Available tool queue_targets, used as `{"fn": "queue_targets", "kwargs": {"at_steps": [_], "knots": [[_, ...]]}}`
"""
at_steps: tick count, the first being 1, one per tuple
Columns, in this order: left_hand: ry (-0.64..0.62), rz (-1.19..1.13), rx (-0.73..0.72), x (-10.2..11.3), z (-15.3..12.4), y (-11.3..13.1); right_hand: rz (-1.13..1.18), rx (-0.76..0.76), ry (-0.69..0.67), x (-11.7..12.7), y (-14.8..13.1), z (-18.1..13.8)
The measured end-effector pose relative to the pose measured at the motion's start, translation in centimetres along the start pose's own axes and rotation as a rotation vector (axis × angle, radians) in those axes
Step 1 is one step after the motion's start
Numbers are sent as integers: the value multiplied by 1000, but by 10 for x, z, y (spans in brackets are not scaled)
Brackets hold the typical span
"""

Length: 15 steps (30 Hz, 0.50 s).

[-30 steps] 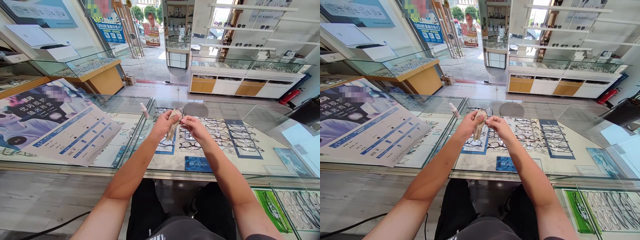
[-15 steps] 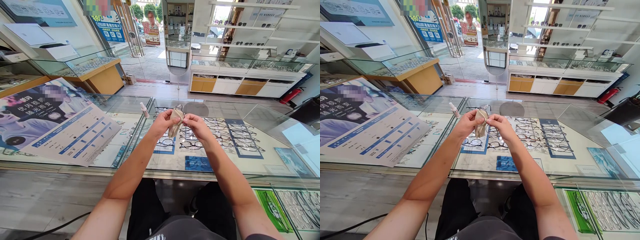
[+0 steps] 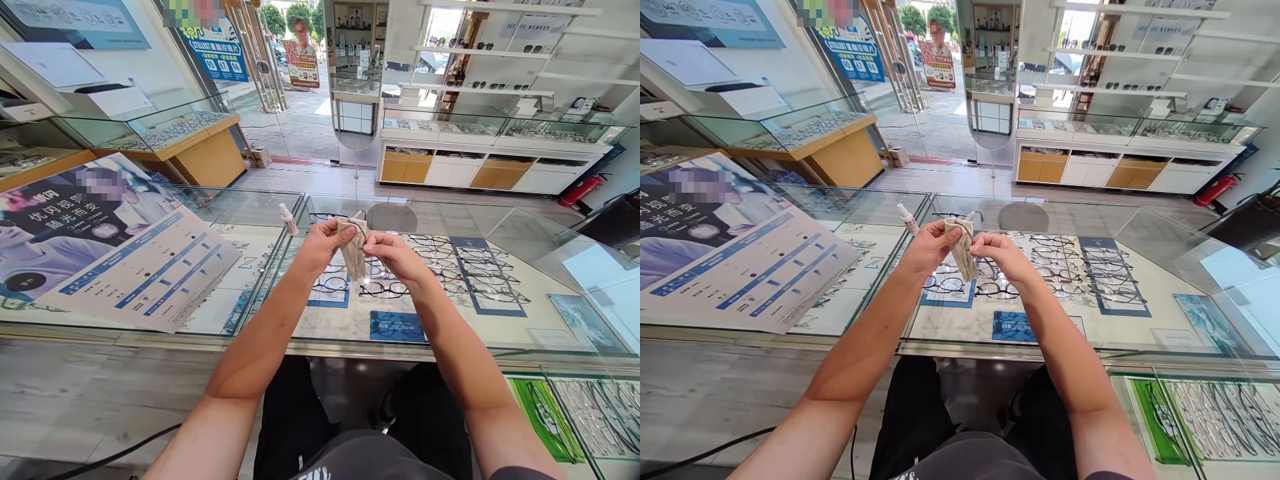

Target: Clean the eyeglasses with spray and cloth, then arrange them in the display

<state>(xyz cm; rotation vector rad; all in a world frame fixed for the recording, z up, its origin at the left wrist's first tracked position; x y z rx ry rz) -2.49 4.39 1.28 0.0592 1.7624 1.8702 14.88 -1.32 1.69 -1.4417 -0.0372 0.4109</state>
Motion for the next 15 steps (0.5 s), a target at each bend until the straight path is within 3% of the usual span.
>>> {"fn": "queue_targets", "kwargs": {"at_steps": [6, 15], "knots": [[-129, 43, 7, -3, -5, 3, 90, -45, 37, -3, -3, -3], [107, 205, -229, -16, -15, -3, 171, -119, -82, -16, 5, -6]]}}
Point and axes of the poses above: each hand's wrist, its own z-axis towards the middle knuckle, its own x-axis out of the back of the hand, y = z × x, the point moved 3 cm from there along z, towards the middle knuckle, and after that the axes turned 1 degree about x, right-handed, at the moved point
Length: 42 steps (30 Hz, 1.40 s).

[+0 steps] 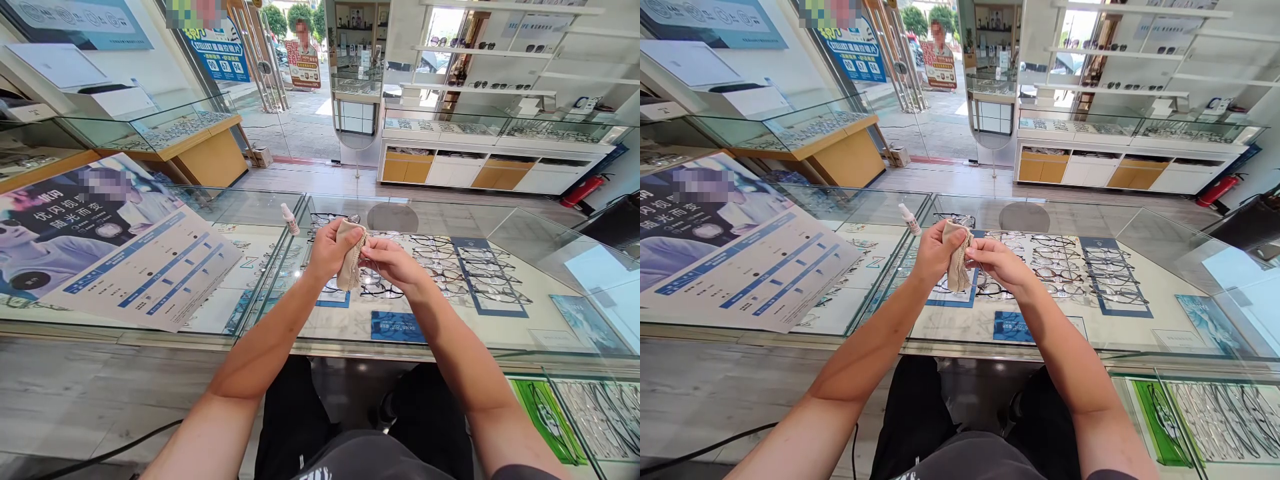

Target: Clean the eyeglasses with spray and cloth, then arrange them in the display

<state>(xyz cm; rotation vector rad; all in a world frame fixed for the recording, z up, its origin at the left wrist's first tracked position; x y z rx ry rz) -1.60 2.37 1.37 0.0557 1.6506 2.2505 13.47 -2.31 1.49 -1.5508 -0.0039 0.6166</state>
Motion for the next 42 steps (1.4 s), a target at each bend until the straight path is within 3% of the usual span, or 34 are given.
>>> {"fn": "queue_targets", "kwargs": {"at_steps": [3, 8, 10, 13, 19, 21, 26, 28, 36, 42], "knots": [[26, -33, 0, 2, 2, 0, -15, 20, 9, 2, -2, 0], [-282, -64, 151, 14, 10, 6, -11, 32, 74, 13, -6, 2], [-340, -48, 177, 18, 12, 8, -6, 8, 91, 15, -5, 2], [-284, -42, 163, 17, 10, 8, 34, -25, 91, 13, 1, 4], [-20, 20, 53, 7, 6, 1, 75, -17, 31, 6, 14, 7], [-35, -26, 74, 8, 8, -2, 73, -15, 50, 8, 13, 7], [-272, -116, 180, 16, 15, -4, 62, -14, 125, 18, 4, 8], [-292, -110, 187, 16, 14, -3, 66, -16, 140, 19, 2, 7], [2, -76, 86, 5, 4, -2, 59, 11, 54, -3, 8, 3], [60, -261, 198, 7, 12, -11, 92, 29, 125, 8, 4, 4]]}}
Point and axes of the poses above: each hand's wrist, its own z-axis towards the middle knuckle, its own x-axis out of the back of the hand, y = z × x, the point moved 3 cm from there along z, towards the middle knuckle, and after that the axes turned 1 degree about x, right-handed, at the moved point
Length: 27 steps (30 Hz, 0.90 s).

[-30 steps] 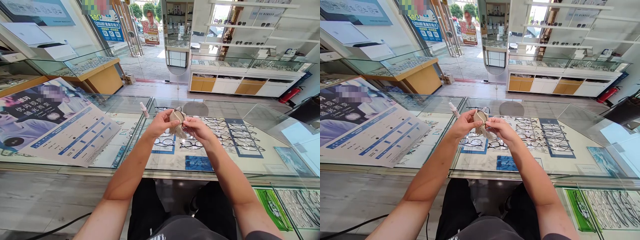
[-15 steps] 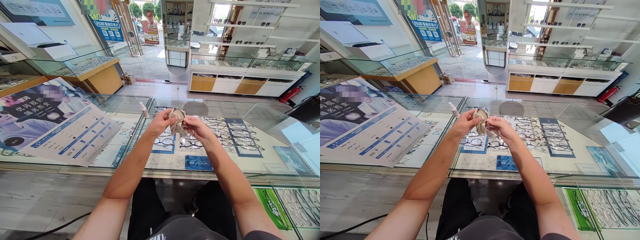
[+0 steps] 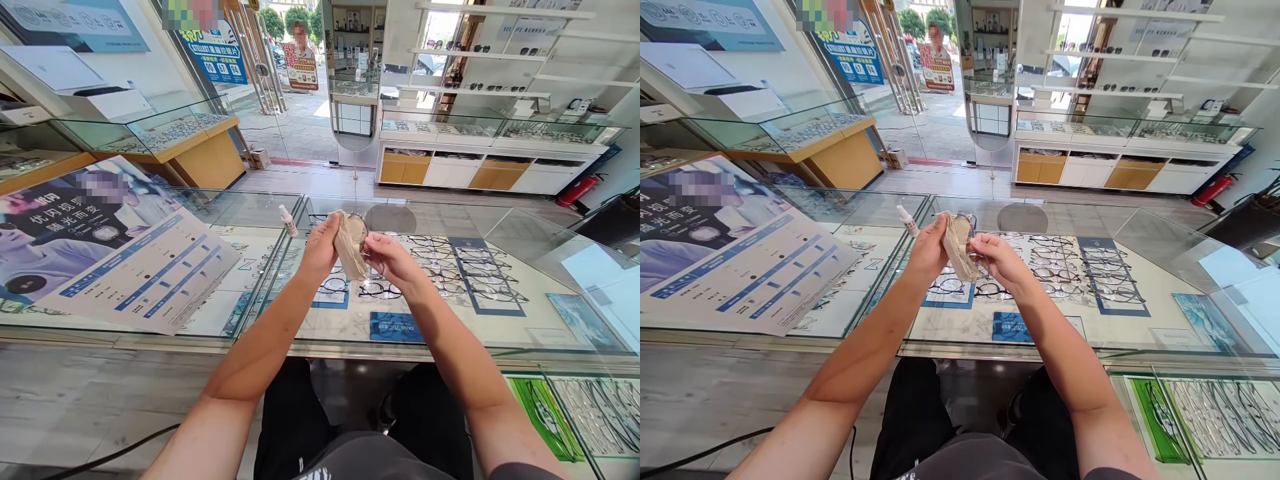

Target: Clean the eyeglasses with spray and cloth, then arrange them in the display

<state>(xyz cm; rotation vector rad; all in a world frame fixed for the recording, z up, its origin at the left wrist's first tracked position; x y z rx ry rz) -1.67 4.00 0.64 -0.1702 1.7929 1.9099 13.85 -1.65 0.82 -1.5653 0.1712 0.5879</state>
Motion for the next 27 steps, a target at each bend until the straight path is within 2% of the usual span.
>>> {"fn": "queue_targets", "kwargs": {"at_steps": [5, 9, 12, 15, 17, 20, 23, 27], "knots": [[64, -141, 91, 9, 9, 4, 67, 86, 115, 9, -15, -2], [-35, -175, 181, 6, 8, 6, -69, 216, 210, 12, -21, -5], [-91, -189, 214, -1, 3, 7, -426, 390, 260, 8, -23, -10], [-60, -262, 261, -9, -4, 10, -918, 575, 306, -3, -18, -15], [-20, -336, 294, -14, -7, 12, -1249, 607, 307, -13, -9, -14], [36, -417, 320, -18, -8, 16, -1644, 542, 247, -22, 5, -10], [57, -435, 308, -16, -6, 19, -1864, 512, 179, -28, 13, -7], [49, -418, 260, -6, -1, 24, -1945, 490, 94, -32, 15, -9]]}}
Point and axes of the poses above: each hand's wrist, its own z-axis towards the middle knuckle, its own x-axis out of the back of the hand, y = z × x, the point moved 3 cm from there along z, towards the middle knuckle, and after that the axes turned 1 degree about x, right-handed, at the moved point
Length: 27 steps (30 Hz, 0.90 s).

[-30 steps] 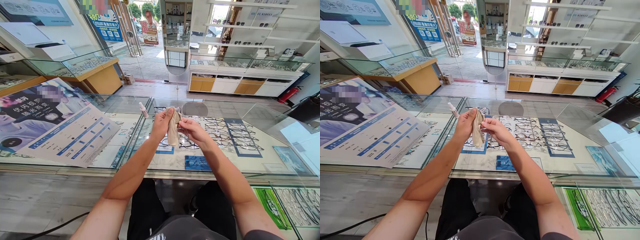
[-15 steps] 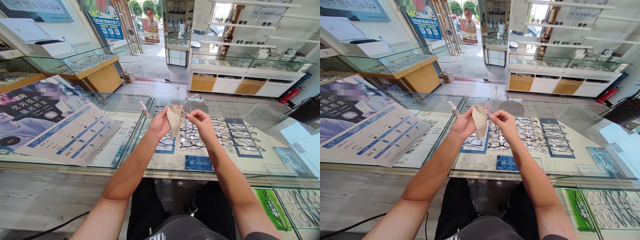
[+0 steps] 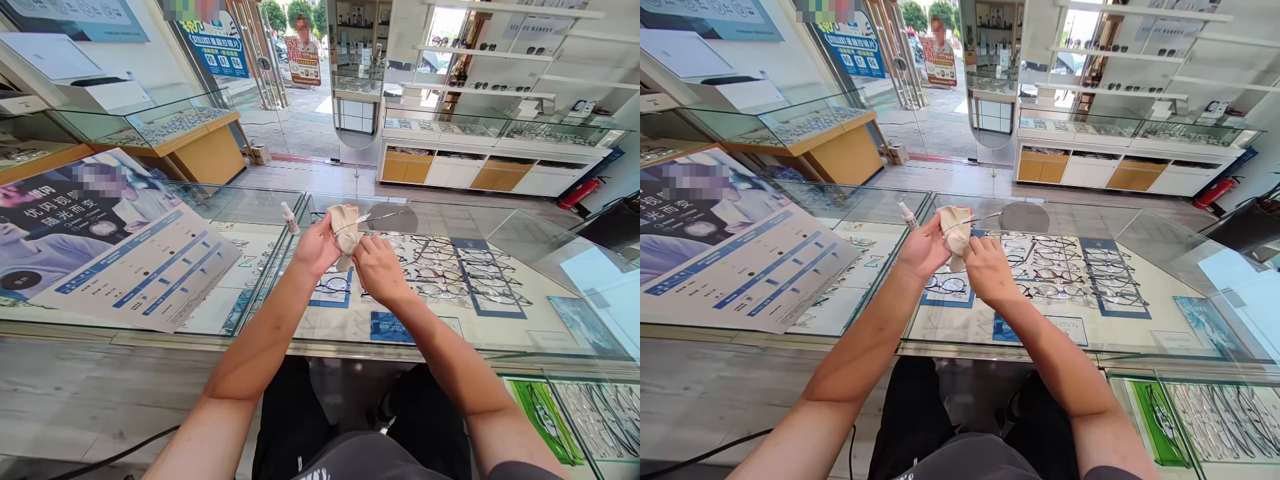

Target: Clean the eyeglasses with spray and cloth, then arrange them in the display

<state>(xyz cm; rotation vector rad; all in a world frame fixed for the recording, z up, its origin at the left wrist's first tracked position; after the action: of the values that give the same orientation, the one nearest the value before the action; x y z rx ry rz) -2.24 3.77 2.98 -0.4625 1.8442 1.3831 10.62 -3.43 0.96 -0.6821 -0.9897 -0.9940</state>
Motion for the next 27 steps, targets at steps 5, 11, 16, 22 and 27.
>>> {"fn": "queue_targets", "kwargs": {"at_steps": [5, 11, 16, 22, 27], "knots": [[-1, 7, -55, 8, 6, 7, 360, 21, 78, 8, 6, -5], [-77, 21, -80, -4, -1, -29, 548, -205, 590, 8, 21, -8], [-169, 68, -41, -9, -14, -68, 514, -266, 765, 0, 16, -8], [-314, 408, -189, -3, -16, -79, 678, -299, 982, 25, 34, -12], [-177, 652, -483, 5, -8, -52, 1232, -370, 841, 37, 70, -10]]}}
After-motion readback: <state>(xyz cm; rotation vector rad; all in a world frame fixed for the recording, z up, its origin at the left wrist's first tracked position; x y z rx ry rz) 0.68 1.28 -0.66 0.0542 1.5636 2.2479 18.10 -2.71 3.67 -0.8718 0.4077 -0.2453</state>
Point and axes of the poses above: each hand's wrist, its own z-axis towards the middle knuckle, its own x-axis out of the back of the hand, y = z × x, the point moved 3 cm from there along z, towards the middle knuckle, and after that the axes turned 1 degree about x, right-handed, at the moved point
